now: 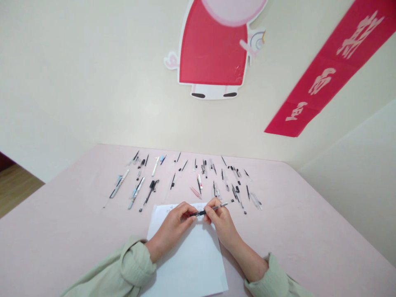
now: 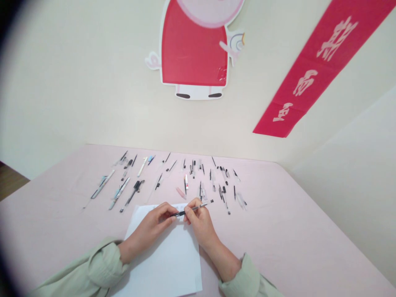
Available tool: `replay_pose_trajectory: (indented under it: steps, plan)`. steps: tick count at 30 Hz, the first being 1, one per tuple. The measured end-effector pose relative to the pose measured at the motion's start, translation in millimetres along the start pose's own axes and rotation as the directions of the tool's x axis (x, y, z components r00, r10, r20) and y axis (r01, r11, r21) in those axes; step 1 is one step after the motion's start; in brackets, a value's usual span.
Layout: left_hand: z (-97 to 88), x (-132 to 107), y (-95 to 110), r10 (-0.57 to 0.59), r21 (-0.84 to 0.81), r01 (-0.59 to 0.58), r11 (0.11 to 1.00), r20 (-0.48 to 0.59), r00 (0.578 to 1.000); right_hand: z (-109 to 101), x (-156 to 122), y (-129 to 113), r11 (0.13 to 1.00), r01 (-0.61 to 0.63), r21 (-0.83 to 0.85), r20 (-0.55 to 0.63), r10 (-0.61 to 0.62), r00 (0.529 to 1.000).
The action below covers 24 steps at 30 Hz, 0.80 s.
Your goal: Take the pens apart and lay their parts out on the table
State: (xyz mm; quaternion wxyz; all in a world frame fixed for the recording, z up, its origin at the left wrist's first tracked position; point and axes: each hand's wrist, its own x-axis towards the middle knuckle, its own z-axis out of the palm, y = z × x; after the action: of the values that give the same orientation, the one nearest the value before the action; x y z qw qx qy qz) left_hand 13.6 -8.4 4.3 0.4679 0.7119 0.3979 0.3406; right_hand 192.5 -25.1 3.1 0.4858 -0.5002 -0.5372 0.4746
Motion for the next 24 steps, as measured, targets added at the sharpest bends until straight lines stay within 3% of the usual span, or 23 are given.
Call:
replay_pose_trajectory:
  steps: [10,17,21,24]
  plan:
    - [2.9,-1,-1,-0.046,-0.026,0.046,0.999,-0.003,0.999,4,-3,8,0.999,0.047,-0.004,0.033,-0.047,0.998]
    - [5.4,2,2,-0.009,0.043,0.011,0.999,-0.043,0.999,3,2,3,0.999,-0.007,0.045,0.081,0.003,0.997]
    - [-1.0,2,2,0.005,0.088,0.005,0.996,-0.118,0.993,-7,6,-1,0.994,-0.005,0.108,-0.022,0.008,1.000]
    - [-5.8,2,0,0.004,0.083,0.010,0.996,-0.165,0.986,-20,7,-8,0.999,-0.018,0.043,-0.062,0.021,0.998]
